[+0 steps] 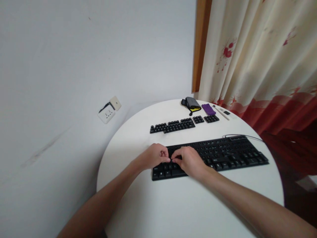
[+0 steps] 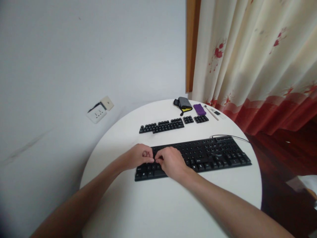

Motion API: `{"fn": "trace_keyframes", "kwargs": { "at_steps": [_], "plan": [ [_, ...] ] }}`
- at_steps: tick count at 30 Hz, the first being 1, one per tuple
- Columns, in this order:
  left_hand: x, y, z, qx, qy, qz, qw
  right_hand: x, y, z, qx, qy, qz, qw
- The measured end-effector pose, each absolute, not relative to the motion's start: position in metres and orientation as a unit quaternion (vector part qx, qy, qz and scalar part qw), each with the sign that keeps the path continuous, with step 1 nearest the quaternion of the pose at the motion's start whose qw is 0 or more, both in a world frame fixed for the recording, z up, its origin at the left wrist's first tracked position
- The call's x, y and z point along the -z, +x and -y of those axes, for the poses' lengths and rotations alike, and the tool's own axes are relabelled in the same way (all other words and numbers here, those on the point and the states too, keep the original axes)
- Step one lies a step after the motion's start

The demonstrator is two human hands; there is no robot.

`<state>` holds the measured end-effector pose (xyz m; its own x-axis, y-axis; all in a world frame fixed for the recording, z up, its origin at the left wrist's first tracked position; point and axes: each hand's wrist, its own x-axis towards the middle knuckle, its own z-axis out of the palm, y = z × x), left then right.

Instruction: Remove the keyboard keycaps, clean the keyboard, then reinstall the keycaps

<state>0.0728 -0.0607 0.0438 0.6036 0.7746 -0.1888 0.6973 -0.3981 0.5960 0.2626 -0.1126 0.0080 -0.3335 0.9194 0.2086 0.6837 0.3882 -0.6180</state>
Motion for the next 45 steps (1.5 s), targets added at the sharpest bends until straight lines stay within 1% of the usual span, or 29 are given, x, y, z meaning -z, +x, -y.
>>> {"fn": "trace_keyframes", "kwargs": {
  "at_steps": [4,10,16,25,39,42,45],
  "plan": [
    [-0.041,0.071,0.060,-0.059,0.836,-0.435,0.330,-0.014,0.261,0.117,-0.179,-0.503,0.803,0.264],
    [-0.040,0.069,0.057,-0.058,0.832,-0.425,0.353,-0.014,0.258,0.117,-0.178,-0.466,0.825,0.265],
    [-0.041,0.068,0.057,-0.057,0.833,-0.421,0.355,-0.020,0.260,0.118,-0.159,-0.440,0.855,0.226],
    [-0.040,0.067,0.057,-0.064,0.825,-0.419,0.373,-0.043,0.268,0.126,-0.134,-0.450,0.866,0.171],
    [-0.039,0.068,0.054,-0.061,0.831,-0.421,0.357,-0.050,0.266,0.126,-0.132,-0.497,0.853,0.089],
    [-0.041,0.069,0.054,-0.059,0.833,-0.424,0.351,-0.048,0.266,0.126,-0.127,-0.500,0.852,0.088],
    [-0.043,0.069,0.055,-0.054,0.834,-0.424,0.349,-0.045,0.267,0.125,-0.129,-0.498,0.851,0.106]
  ]
}}
